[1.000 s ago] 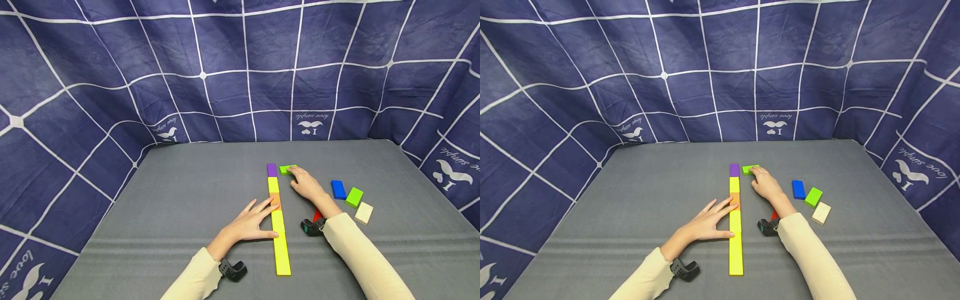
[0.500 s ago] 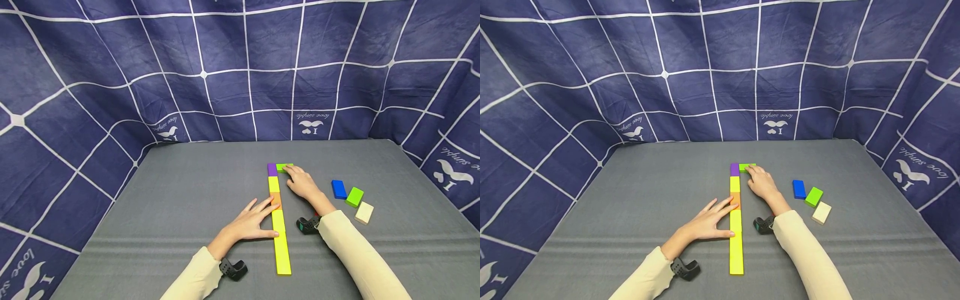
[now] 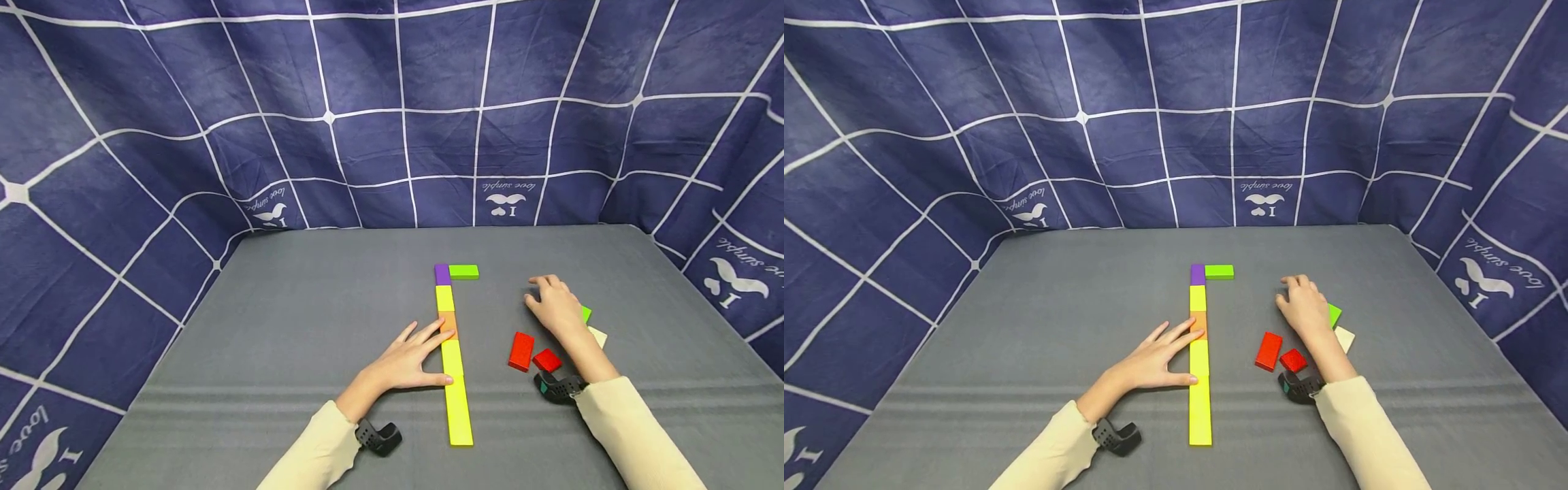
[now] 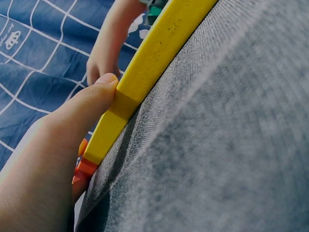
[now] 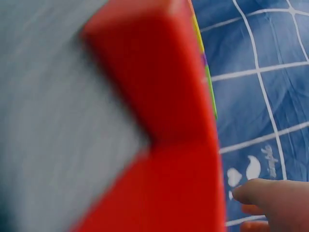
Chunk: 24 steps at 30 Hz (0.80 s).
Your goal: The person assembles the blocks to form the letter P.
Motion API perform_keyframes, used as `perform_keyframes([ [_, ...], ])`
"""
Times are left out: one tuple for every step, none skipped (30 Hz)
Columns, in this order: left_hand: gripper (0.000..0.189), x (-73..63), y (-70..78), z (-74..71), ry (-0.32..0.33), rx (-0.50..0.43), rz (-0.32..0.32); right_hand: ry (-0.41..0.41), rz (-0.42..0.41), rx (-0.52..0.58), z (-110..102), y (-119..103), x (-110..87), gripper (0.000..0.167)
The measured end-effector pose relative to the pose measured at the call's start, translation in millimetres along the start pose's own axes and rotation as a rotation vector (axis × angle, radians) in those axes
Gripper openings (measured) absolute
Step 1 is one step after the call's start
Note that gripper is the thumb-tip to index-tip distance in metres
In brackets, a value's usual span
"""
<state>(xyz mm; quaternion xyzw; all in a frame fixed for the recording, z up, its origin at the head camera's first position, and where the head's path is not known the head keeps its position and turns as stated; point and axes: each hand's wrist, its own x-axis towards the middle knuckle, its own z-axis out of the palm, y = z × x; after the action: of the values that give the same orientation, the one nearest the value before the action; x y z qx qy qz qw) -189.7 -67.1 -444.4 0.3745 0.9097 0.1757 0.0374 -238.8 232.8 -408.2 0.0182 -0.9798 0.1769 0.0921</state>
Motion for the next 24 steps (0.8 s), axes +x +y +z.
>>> perform_keyframes([
  [0.078,0.1,-0.1,-0.1,-0.002,-0.003,-0.002,0.018,0.014,-0.012,-2.2,4.1,-3.7,0.037],
  [0.078,0.1,-0.2,-0.2,-0.006,-0.007,-0.005,0.034,0.026,-0.024,-3.9,7.6,-7.4,0.038],
  [0.078,0.2,-0.2,-0.4,-0.011,-0.011,-0.01,0.047,0.035,-0.037,-5.2,10.6,-10.8,0.038],
  [0.078,0.5,-0.2,-0.4,-0.014,-0.014,-0.014,0.054,0.042,-0.047,-6.3,13.0,-14.1,0.039],
  [0.078,0.6,-0.2,-0.4,-0.018,-0.017,-0.018,0.058,0.048,-0.058,-6.9,15.1,-17.2,0.04],
  [0.078,0.8,-0.1,-0.5,-0.021,-0.022,-0.021,0.061,0.053,-0.068,-7.3,16.7,-20.0,0.04],
  [0.078,0.8,0.1,-0.5,-0.024,-0.021,-0.023,0.062,0.053,-0.079,-7.4,18.0,-22.6,0.04],
  [0.078,0.7,0.4,-0.6,-0.025,-0.022,-0.024,0.061,0.052,-0.09,-7.4,18.5,-24.8,0.04],
  [0.078,0.5,0.6,-0.6,-0.026,-0.021,-0.025,0.059,0.05,-0.1,-7.1,19.0,-26.3,0.039],
  [0.078,0.3,0.8,-0.8,-0.024,-0.02,-0.023,0.057,0.049,-0.104,-6.7,19.0,-27.1,0.038],
  [0.078,0.1,0.9,-0.8,-0.023,-0.015,-0.022,0.058,0.046,-0.106,-6.1,18.8,-27.5,0.036],
  [0.078,0.0,0.8,-0.6,-0.021,-0.013,-0.02,0.058,0.041,-0.106,-5.4,18.3,-27.3,0.035],
  [0.078,-0.2,0.7,-0.4,-0.019,-0.009,-0.018,0.057,0.037,-0.102,-4.5,17.4,-26.5,0.033],
  [0.078,-0.2,0.5,-0.1,-0.016,-0.007,-0.017,0.058,0.033,-0.098,-3.3,16.6,-25.1,0.032],
  [0.078,-0.3,0.3,0.2,-0.016,-0.006,-0.016,0.055,0.032,-0.087,-2.1,15.7,-23.2,0.031],
  [0.078,-0.3,0.1,0.6,-0.015,-0.004,-0.015,0.051,0.03,-0.073,-0.7,14.3,-20.9,0.029],
  [0.078,-0.3,-0.1,0.9,-0.015,-0.002,-0.015,0.046,0.025,-0.061,0.8,12.7,-18.2,0.029],
  [0.078,-0.3,-0.1,0.9,-0.015,-0.005,-0.015,0.038,0.019,-0.045,2.4,10.8,-15.0,0.028],
  [0.078,-0.3,-0.1,1.0,-0.013,-0.003,-0.014,0.032,0.016,-0.032,4.1,8.7,-11.4,0.028],
  [0.078,-0.2,-0.1,1.1,-0.013,-0.004,-0.013,0.025,0.011,-0.019,5.7,6.6,-7.7,0.027],
  [0.078,-0.1,0.0,1.1,-0.012,-0.003,-0.013,0.018,0.003,-0.003,7.5,4.1,-3.8,0.027],
  [0.079,0.0,0.0,1.0,-0.009,0.0,-0.011,0.015,-0.006,0.01,9.4,1.7,0.4,0.027],
  [0.079,0.0,0.0,0.9,-0.007,0.002,-0.011,0.013,-0.017,0.021,11.4,-0.4,4.5,0.027],
  [0.079,0.2,0.0,0.7,-0.005,0.004,-0.012,0.016,-0.027,0.034,13.4,-2.6,8.5,0.026],
])
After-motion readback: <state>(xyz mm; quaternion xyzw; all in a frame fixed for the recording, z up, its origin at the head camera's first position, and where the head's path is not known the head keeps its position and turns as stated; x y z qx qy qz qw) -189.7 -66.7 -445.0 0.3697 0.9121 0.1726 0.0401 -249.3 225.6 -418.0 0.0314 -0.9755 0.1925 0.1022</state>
